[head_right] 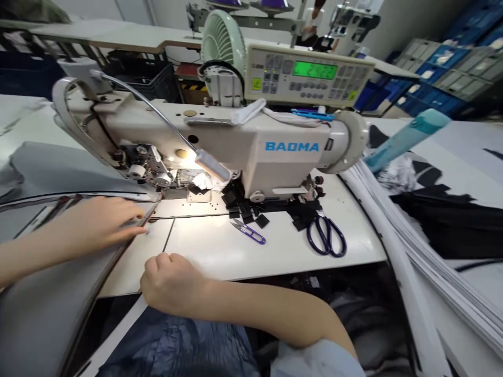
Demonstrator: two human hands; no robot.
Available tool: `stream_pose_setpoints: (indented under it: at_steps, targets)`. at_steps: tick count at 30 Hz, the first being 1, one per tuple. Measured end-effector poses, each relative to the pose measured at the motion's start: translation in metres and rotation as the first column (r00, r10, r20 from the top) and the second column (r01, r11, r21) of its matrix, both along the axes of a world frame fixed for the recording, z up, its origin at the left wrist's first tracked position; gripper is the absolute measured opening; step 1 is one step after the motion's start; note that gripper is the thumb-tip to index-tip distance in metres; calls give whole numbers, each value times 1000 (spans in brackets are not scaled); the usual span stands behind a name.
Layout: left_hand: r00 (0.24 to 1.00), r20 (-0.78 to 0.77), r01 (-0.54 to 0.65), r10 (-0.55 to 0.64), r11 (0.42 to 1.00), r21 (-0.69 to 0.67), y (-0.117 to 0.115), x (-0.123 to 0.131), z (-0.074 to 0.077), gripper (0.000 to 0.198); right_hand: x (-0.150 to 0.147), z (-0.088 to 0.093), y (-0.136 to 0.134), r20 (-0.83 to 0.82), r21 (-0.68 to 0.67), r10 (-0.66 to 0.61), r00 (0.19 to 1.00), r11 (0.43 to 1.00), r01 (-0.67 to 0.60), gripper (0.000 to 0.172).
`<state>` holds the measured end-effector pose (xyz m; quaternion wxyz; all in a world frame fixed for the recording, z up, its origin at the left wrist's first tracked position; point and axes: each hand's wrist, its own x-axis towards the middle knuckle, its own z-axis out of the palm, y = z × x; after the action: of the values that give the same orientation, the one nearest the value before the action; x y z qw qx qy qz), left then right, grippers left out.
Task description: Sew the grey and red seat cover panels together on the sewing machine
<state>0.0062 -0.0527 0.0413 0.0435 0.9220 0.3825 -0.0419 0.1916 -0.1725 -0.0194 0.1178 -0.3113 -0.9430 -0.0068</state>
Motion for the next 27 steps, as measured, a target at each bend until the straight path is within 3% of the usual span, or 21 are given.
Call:
stream_pose_setpoints:
  at_steps: [4,9,12,15,18,20,27]
  targets:
    - [975,-209,-92,78,994,-58,13,3,-11,36,9,-19,3,-49,119,-71,996,990,76,29]
    - [986,-159,-68,59,996,-51,18,0,-18,16,16,-22,17,-47,77,-112,993,990,116,36]
    - [1000,-20,2,-3,1000,-16,19,-7,-18,16,8,-18,24,5,22,-58,998,998,58,41]
    - [990,140,-3,30,982,-190,31,-22,-21,21,-8,-13,39,43,8,13,999,1000,-13,41]
    - [951,242,-81,191,912,-401,43,-38,-22,33,-19,-9,62,87,-17,27,996,1000,-26,43]
    - [927,269,-119,262,884,-452,45,-42,-22,36,-21,-7,75,112,-38,26,993,999,-22,45]
    - [961,251,-42,113,961,-273,28,-28,-27,28,-14,-10,79,64,-56,54,996,997,-51,45]
